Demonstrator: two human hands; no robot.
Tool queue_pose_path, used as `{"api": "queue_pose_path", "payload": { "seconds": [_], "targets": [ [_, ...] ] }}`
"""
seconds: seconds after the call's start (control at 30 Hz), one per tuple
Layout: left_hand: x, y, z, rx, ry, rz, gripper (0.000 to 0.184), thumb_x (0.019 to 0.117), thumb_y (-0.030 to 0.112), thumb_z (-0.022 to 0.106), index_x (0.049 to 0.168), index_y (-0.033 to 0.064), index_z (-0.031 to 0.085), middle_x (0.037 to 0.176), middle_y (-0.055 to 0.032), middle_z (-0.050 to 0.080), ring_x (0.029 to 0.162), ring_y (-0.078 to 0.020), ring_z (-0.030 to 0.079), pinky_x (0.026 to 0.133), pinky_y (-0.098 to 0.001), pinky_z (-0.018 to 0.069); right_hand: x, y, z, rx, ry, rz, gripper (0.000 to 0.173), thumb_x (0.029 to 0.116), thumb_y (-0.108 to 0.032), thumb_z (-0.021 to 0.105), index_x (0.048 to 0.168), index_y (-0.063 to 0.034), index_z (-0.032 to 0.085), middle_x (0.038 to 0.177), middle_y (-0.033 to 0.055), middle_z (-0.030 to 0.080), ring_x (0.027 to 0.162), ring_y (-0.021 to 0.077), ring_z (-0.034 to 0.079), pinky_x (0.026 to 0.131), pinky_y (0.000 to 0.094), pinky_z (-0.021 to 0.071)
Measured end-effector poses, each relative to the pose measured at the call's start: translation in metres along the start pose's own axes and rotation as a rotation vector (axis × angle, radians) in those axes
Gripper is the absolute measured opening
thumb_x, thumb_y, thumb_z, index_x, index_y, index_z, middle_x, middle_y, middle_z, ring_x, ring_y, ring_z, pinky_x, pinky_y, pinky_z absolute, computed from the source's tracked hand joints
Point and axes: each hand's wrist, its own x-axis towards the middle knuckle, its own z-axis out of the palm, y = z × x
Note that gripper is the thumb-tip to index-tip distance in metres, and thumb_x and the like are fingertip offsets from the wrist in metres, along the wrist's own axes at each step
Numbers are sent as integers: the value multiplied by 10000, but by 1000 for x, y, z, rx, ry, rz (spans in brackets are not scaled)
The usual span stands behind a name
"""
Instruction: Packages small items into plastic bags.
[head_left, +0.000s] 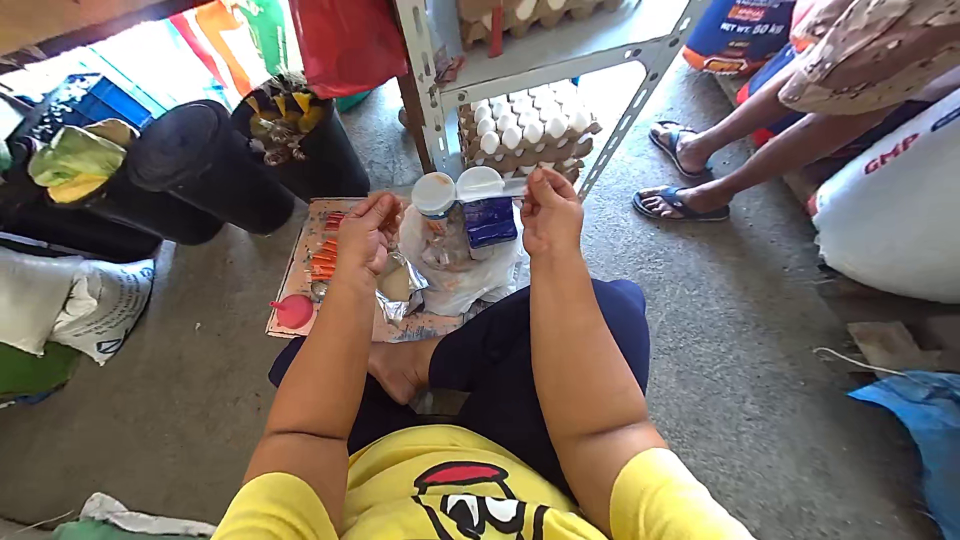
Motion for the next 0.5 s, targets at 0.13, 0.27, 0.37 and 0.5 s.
{"api": "queue_pose_path", "payload": {
  "seconds": [0.13,0.27,0.37,0.5],
  "targets": [
    [-5,23,4,-228,39,120,148,1085,163,506,1126,94,631,982,-30,715,838,-119,701,770,-269,601,-10,11,0,-214,-163,64,272,937,-40,721,1181,-59,604,882,1,686,672,41,627,585,195,536],
    [-21,53,12,-340,107,160,95,1080,143,523,1127,88,584,1006,-48,715,867,-130,719,786,-275,610,-32,13,1,-698,-482,115,421,887,-27,758,1275,25,602,983,128,699,809,173,656,736,358,566],
    [-40,64,9,-142,92,192,70,1046,111,586,1039,57,630,922,-44,720,806,-116,716,750,-258,609,-48,26,-1,-1131,-767,4,385,844,-35,801,1202,29,677,1009,190,734,924,306,717,883,534,583],
    [-72,64,-3,222,-72,287,122,1003,65,642,1101,6,685,917,-43,722,814,-100,701,773,-263,598,-78,34,12,-1150,-762,-173,281,993,-163,665,1235,-27,704,1184,177,705,1100,307,678,1005,535,526]
  ]
}}
